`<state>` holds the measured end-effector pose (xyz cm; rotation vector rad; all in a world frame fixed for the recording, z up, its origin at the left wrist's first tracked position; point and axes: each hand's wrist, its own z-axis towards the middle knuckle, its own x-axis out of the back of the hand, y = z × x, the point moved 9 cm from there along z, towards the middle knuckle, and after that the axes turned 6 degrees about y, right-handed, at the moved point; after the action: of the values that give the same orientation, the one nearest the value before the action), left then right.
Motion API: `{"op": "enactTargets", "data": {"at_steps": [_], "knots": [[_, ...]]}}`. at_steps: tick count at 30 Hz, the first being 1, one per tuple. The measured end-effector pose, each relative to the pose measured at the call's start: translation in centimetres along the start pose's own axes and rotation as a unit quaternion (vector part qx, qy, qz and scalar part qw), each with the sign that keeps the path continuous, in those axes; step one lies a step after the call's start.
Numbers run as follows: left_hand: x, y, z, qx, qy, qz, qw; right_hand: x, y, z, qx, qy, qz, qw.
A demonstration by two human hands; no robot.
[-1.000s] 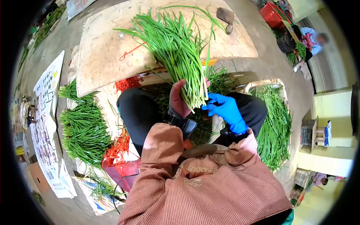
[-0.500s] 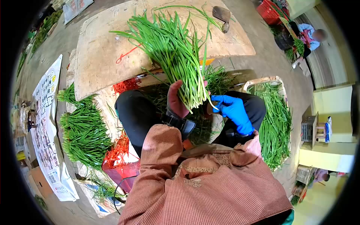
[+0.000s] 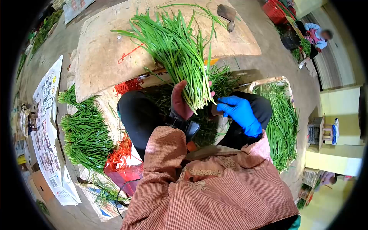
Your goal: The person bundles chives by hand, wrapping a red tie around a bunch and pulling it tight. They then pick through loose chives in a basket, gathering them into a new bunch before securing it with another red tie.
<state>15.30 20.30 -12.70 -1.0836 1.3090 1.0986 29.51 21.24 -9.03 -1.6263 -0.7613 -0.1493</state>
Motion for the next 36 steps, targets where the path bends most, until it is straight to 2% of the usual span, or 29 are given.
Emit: {"op": "enactTargets", "data": {"at_steps": [2, 6, 9, 10, 12, 13, 14, 16, 18, 20, 24, 27, 28, 30, 36], "knots": [[0.1, -0.1, 0.0, 0.002, 0.003, 0.0, 1.0, 0.9, 0.5, 0.0, 0.0, 0.014, 0.004, 1.0], [-0.1, -0.1, 0.0, -0.003, -0.001, -0.005, 1.0, -0.1, 0.5, -0.6, 0.015, -0.026, 0.008, 1.0], [0.0, -0.1, 0.1, -0.004, -0.005, 0.007, 1.0, -1.5, 0.2, -0.8, 0.002, -0.022, 0.072, 0.997], [0.1, -0.1, 0.1, -0.003, -0.004, 0.007, 1.0, -1.8, -0.8, -0.8, 0.063, -0.016, -0.021, 0.998], [-0.1, -0.1, 0.2, -0.006, -0.003, 0.006, 1.0, -2.7, -2.7, -1.3, 0.18, -0.001, -0.204, 0.962], [-0.1, -0.1, 0.1, -0.004, -0.001, -0.002, 1.0, -3.2, -2.5, -1.3, 0.21, 0.012, -0.277, 0.938], [-0.2, -0.2, 0.1, -0.003, -0.001, -0.002, 1.0, -3.3, -2.9, -1.4, 0.209, 0.013, -0.277, 0.938], [0.0, -0.1, 0.1, -0.002, 0.007, -0.005, 1.0, -4.0, -1.9, -0.9, 0.109, -0.041, -0.264, 0.958], [0.2, -0.2, 0.2, 0.002, 0.004, -0.011, 1.0, -3.9, -2.7, -1.2, 0.13, -0.02, -0.236, 0.963], [0.1, -0.3, 0.2, 0.0, -0.006, -0.024, 1.0, -3.9, -2.7, -1.3, 0.082, -0.024, -0.155, 0.984], [-0.4, 0.0, 0.1, -0.009, -0.004, 0.0, 1.0, -2.9, -2.2, -1.1, 0.078, -0.007, -0.053, 0.996], [-0.7, 0.2, 0.2, -0.008, -0.022, 0.03, 0.999, -0.8, -1.0, -1.5, 0.004, 0.048, 0.096, 0.994], [-0.7, 0.1, 0.2, -0.008, -0.022, 0.03, 0.999, -0.4, -1.3, -1.6, 0.004, 0.049, 0.097, 0.994], [-1.0, 0.1, 0.1, -0.013, -0.011, 0.018, 1.0, 0.3, -0.8, -1.6, -0.062, 0.048, 0.134, 0.988], [-0.8, 0.3, 0.0, -0.018, 0.005, 0.041, 0.999, -0.3, 0.3, 0.9, -0.055, 0.074, 0.138, 0.986]]}}
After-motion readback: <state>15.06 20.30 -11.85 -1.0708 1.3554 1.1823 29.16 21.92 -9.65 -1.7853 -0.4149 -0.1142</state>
